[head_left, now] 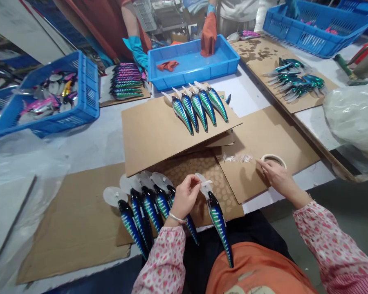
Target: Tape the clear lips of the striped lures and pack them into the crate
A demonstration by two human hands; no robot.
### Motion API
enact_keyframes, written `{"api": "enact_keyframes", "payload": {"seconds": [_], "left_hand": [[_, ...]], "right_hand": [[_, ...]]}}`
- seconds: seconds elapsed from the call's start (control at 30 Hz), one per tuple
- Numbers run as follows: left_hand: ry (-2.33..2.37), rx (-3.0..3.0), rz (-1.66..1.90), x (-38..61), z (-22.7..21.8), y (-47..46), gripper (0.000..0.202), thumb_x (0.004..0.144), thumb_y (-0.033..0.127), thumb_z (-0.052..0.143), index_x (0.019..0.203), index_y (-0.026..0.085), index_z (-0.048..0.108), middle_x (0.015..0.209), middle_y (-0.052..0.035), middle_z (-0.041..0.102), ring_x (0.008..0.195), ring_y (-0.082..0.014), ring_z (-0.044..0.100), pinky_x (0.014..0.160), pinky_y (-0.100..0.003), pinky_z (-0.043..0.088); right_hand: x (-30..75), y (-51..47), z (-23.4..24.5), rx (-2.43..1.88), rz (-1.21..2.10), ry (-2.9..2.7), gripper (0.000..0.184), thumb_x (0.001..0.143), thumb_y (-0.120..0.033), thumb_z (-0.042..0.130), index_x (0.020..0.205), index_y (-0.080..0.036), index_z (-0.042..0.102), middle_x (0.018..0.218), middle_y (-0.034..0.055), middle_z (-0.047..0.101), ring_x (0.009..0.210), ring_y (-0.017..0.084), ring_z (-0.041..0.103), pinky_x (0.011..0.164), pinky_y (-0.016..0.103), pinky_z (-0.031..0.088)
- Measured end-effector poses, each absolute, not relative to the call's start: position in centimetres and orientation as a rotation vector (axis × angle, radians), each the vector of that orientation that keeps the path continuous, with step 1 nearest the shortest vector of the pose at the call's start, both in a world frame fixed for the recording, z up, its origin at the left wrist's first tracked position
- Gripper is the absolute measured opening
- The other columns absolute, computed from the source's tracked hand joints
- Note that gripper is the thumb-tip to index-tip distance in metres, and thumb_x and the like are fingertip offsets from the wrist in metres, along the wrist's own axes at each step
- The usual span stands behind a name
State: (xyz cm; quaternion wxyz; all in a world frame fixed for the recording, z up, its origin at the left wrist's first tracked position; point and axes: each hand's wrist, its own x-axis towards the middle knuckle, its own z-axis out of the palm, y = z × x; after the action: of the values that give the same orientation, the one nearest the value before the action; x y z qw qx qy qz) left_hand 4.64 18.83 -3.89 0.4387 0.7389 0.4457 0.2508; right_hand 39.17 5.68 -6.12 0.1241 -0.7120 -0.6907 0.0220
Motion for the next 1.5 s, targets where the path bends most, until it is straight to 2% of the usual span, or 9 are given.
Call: {"api": "enact_keyframes", "payload": {"seconds": [0.07,0.13,0.23,0.37,0.73,0.97,1.23,1.4,1.5], "left_hand": [[1.037,1.766,0.549,3.7,-3.9,18.1,0.007,0.088,0.025,0.055,0.09,0.019,0.058,0.085,-0.0027,0.068,0.079,-0.016,0.067,0.073,-0.027,0.054],[0.979,1.689,0.5,2.9,-4.1,17.3,0.009,0.089,0.027,0.056,0.093,0.019,0.058,0.09,-0.0051,0.069,0.085,-0.0169,0.067,0.077,-0.028,0.054],[0.957,1.66,0.487,2.4,-4.2,16.8,0.011,0.088,0.026,0.057,0.095,0.018,0.058,0.092,-0.0063,0.068,0.087,-0.0174,0.067,0.08,-0.03,0.054],[0.976,1.797,0.458,2.7,-3.8,16.8,0.008,0.086,0.023,0.058,0.093,0.019,0.059,0.085,-0.0028,0.067,0.081,-0.0161,0.066,0.079,-0.029,0.053],[1.097,2.089,0.554,3.5,-5.2,16.3,0.01,0.084,0.017,0.056,0.093,0.02,0.06,0.085,-0.0025,0.066,0.083,-0.0185,0.065,0.079,-0.032,0.052],[1.204,2.169,0.636,4.3,-6.0,16.3,0.012,0.084,0.014,0.055,0.094,0.02,0.056,0.085,-0.0032,0.063,0.085,-0.0204,0.061,0.08,-0.035,0.051],[1.258,2.258,0.624,4.5,-6.2,16.2,0.019,0.081,0.01,0.056,0.097,0.02,0.056,0.089,-0.0046,0.063,0.087,-0.0221,0.061,0.081,-0.035,0.051],[1.372,2.304,0.614,4.8,-6.0,15.6,0.012,0.084,0.014,0.057,0.094,0.02,0.058,0.088,-0.0062,0.064,0.093,-0.0269,0.057,0.086,-0.043,0.047],[1.447,2.327,0.593,5.0,-5.8,15.2,0.02,0.085,0.014,0.057,0.105,0.018,0.059,0.101,-0.0099,0.067,0.103,-0.0301,0.055,0.092,-0.046,0.044]], "right_hand": [[38.3,6.0,-5.3,-2.146,0.005,-1.956,0.049,0.093,-0.025,0.049,0.141,-0.016,0.047,0.111,0.0187,0.062,0.1,0.034,0.056,0.082,0.046,0.046],[36.2,6.9,-4.6,-2.13,0.049,-1.868,0.042,0.092,-0.027,0.055,0.132,-0.015,0.054,0.112,0.0195,0.061,0.103,0.036,0.055,0.086,0.049,0.045],[31.1,9.5,-4.8,-1.762,0.546,-1.884,0.019,0.094,-0.021,0.055,0.111,-0.018,0.063,0.099,0.0114,0.065,0.091,0.025,0.06,0.081,0.038,0.049],[24.7,13.5,-6.6,-1.38,0.935,-1.91,0.015,0.09,-0.011,0.059,0.103,-0.017,0.063,0.095,0.006,0.065,0.089,0.019,0.061,0.081,0.031,0.049],[23.0,16.3,-7.4,-1.233,1.103,-2.015,0.011,0.083,-0.008,0.066,0.079,-0.016,0.06,0.076,0.0006,0.062,0.073,0.015,0.055,0.069,0.025,0.04],[22.7,15.5,-7.5,-1.284,1.138,-1.829,0.01,0.085,-0.007,0.061,0.09,-0.015,0.061,0.081,0.0015,0.066,0.074,0.015,0.06,0.071,0.024,0.044],[22.6,15.0,-7.3,-1.227,1.229,-1.717,0.009,0.091,-0.021,0.06,0.098,-0.016,0.063,0.085,0.0027,0.069,0.075,0.015,0.062,0.071,0.025,0.047],[21.8,14.5,-8.1,-1.279,1.079,-1.703,0.01,0.083,-0.008,0.061,0.088,-0.017,0.061,0.078,0.0007,0.065,0.072,0.014,0.059,0.069,0.024,0.044],[21.4,14.2,-8.4,-1.293,1.044,-1.701,0.014,0.079,-0.003,0.06,0.084,-0.017,0.059,0.079,0.0011,0.063,0.074,0.015,0.057,0.07,0.025,0.043]]}}
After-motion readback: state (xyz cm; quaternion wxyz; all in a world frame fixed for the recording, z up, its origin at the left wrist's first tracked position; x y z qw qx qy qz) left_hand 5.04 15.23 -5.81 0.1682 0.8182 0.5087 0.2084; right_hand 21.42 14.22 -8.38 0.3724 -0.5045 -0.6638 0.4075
